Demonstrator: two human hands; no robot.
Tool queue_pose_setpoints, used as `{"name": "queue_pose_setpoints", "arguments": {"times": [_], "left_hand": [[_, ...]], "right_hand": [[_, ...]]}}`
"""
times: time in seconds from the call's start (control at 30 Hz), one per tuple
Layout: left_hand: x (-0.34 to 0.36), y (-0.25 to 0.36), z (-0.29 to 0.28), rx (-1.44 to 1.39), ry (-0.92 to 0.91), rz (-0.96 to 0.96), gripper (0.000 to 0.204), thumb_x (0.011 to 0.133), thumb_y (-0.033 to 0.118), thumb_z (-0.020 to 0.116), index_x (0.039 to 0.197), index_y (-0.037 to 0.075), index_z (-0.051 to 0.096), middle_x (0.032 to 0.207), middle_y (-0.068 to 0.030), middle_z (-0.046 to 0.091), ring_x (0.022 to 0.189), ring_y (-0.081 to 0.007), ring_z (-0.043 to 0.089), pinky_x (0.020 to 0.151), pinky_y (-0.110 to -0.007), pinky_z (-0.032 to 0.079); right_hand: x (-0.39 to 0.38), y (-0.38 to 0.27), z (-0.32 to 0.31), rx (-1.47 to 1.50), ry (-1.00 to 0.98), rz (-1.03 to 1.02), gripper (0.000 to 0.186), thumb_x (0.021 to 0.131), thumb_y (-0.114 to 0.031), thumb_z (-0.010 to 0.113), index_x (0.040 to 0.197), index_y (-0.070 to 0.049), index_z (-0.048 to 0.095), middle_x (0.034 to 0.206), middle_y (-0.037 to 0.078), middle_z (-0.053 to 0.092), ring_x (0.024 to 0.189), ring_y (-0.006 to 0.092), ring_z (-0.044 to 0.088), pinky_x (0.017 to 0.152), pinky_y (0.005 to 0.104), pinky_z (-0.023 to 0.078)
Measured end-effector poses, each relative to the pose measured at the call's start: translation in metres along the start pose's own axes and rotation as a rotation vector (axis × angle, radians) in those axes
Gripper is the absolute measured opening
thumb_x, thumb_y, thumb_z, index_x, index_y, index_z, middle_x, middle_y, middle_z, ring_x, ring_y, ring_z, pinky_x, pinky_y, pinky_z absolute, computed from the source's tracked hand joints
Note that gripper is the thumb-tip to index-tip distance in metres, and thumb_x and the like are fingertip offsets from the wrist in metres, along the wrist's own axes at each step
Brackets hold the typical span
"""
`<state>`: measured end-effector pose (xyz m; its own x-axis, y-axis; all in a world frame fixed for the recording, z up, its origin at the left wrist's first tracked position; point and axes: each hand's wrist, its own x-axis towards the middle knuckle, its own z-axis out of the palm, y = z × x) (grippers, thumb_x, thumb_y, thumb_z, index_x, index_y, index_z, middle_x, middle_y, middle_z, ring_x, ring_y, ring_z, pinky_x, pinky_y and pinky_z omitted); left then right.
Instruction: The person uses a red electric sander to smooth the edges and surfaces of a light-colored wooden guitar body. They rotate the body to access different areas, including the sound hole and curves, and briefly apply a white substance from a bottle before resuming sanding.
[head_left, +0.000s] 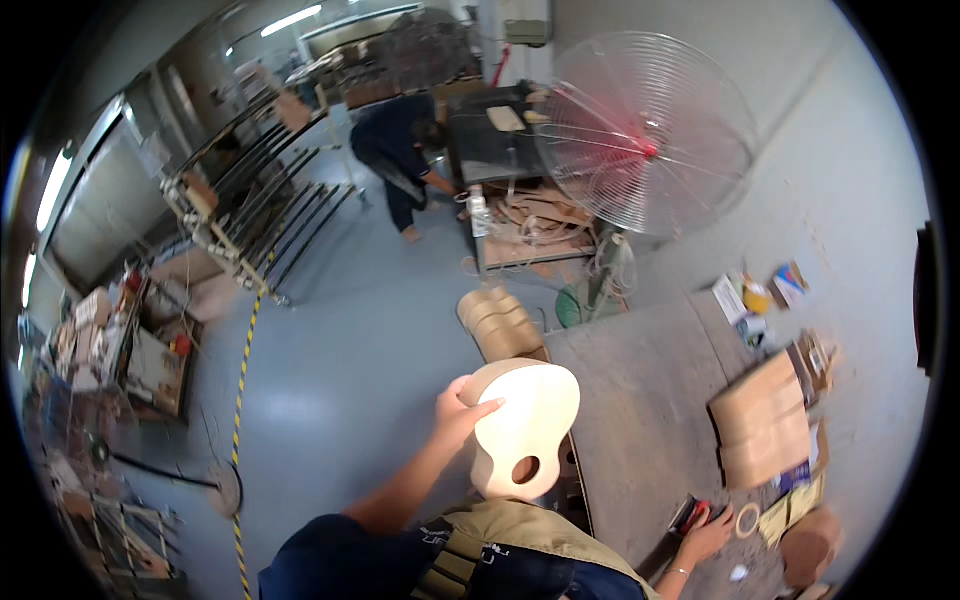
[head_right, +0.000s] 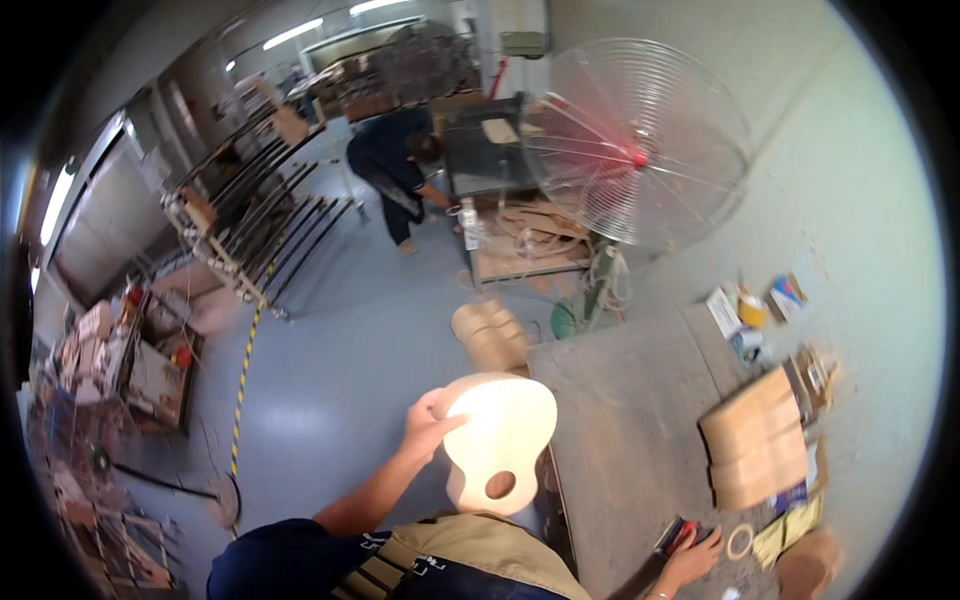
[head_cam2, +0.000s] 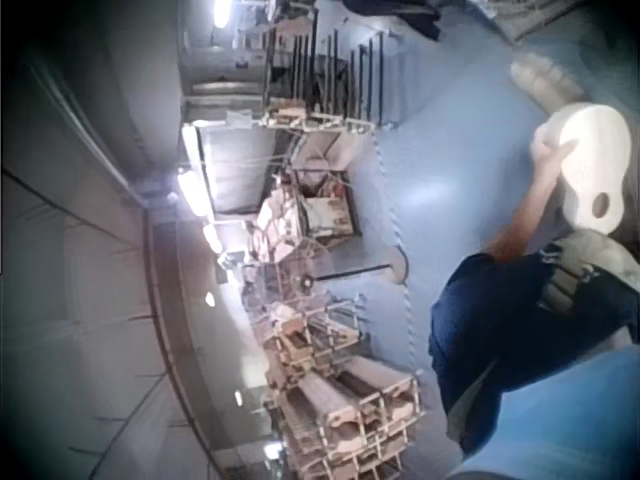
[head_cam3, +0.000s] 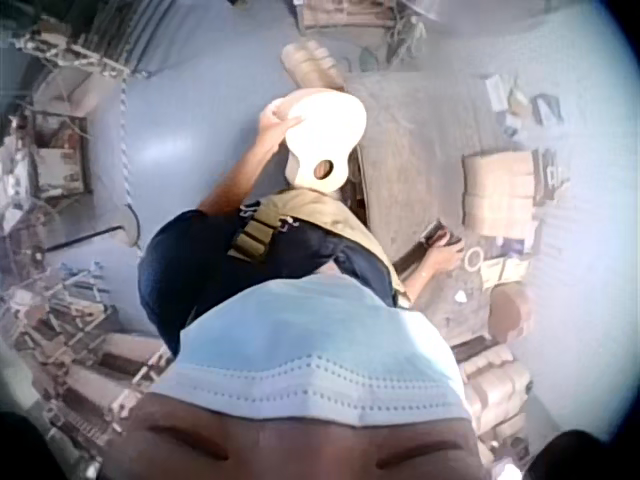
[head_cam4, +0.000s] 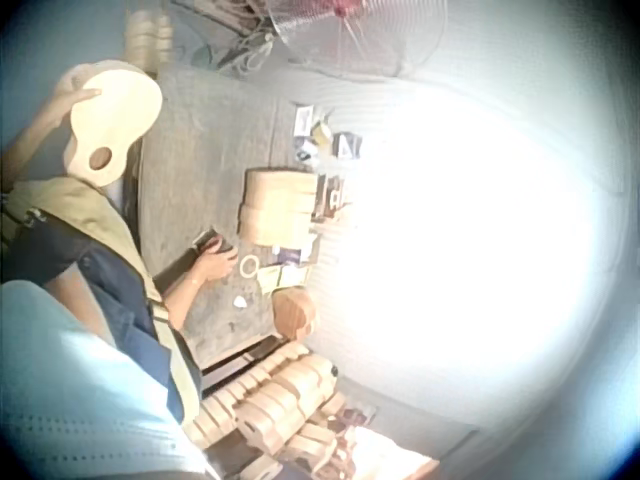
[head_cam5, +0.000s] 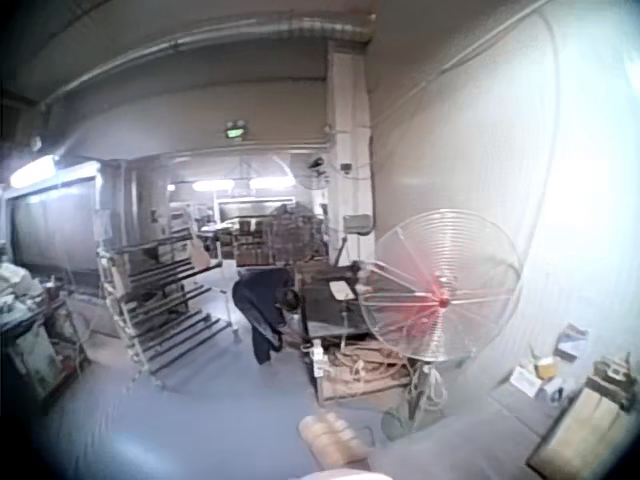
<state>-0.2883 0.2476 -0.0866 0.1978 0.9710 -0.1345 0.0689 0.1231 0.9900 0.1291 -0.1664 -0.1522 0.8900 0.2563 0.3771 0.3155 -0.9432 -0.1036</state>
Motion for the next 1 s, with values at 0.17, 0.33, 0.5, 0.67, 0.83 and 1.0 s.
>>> {"name": "queue_pose_setpoints", "arguments": {"times": [0.17,0.33,0.5,0.67,0.83,1.0], "left_hand": [[0.03,0.024,-0.084,0.342,0.267,0.248,0.085,0.068,0.025,0.101,0.139,-0.001,0.062,0.129,-0.016,0.066,0.119,-0.0299,0.068,0.102,-0.042,0.057],[0.028,0.024,-0.155,0.666,0.481,0.306,0.085,0.069,0.029,0.096,0.14,0.004,0.057,0.126,-0.0166,0.061,0.121,-0.0408,0.058,0.106,-0.051,0.048],[0.016,0.022,-0.21,0.766,0.755,0.21,0.085,0.072,0.026,0.095,0.144,0.002,0.056,0.133,-0.0202,0.061,0.126,-0.0428,0.057,0.109,-0.052,0.048],[0.013,0.01,-0.212,0.662,0.992,-0.012,0.08,0.07,0.024,0.093,0.14,0.006,0.057,0.123,-0.0187,0.06,0.12,-0.0416,0.055,0.107,-0.05,0.045],[0.013,0.002,-0.17,0.666,1.31,-0.081,0.081,0.072,0.025,0.091,0.144,0.01,0.056,0.116,-0.0145,0.058,0.11,-0.0387,0.053,0.099,-0.046,0.045],[0.066,0.01,-0.131,0.712,1.336,-0.28,0.091,0.071,0.026,0.093,0.15,0.007,0.051,0.121,-0.0155,0.058,0.109,-0.0398,0.054,0.099,-0.049,0.047]], "right_hand": [[0.032,-0.037,-0.001,-0.3,-0.027,0.06,0.058,0.104,-0.041,0.069,0.151,-0.009,0.057,0.147,0.025,0.062,0.123,0.0403,0.069,0.097,0.0472,0.059],[0.078,-0.222,0.038,-0.028,0.643,-0.631,0.047,0.109,-0.037,0.063,0.126,0.007,0.068,0.11,0.019,0.074,0.094,0.0346,0.07,0.096,0.0416,0.055],[-0.041,-0.583,-0.124,1.386,-1.202,-1.095,0.039,0.113,-0.016,0.057,0.148,0.003,0.057,0.137,0.016,0.068,0.122,0.0233,0.066,0.105,0.0358,0.052],[-0.1,-0.711,-0.272,1.582,-2.115,-1.953,0.022,0.103,-0.012,0.064,0.12,0.002,0.068,0.109,0.013,0.074,0.097,0.0215,0.068,0.088,0.0364,0.053],[-0.152,-0.779,-0.375,0.783,-3.702,-2.167,0.039,0.111,-0.026,0.059,0.117,0.011,0.07,0.103,0.018,0.076,0.088,0.0298,0.069,0.09,0.0399,0.052],[-0.132,-0.801,-0.359,0.554,-4.334,-1.08,0.014,0.096,-0.003,0.075,0.1,0.01,0.071,0.087,0.02,0.072,0.07,0.0242,0.066,0.061,0.0356,0.048]]}}
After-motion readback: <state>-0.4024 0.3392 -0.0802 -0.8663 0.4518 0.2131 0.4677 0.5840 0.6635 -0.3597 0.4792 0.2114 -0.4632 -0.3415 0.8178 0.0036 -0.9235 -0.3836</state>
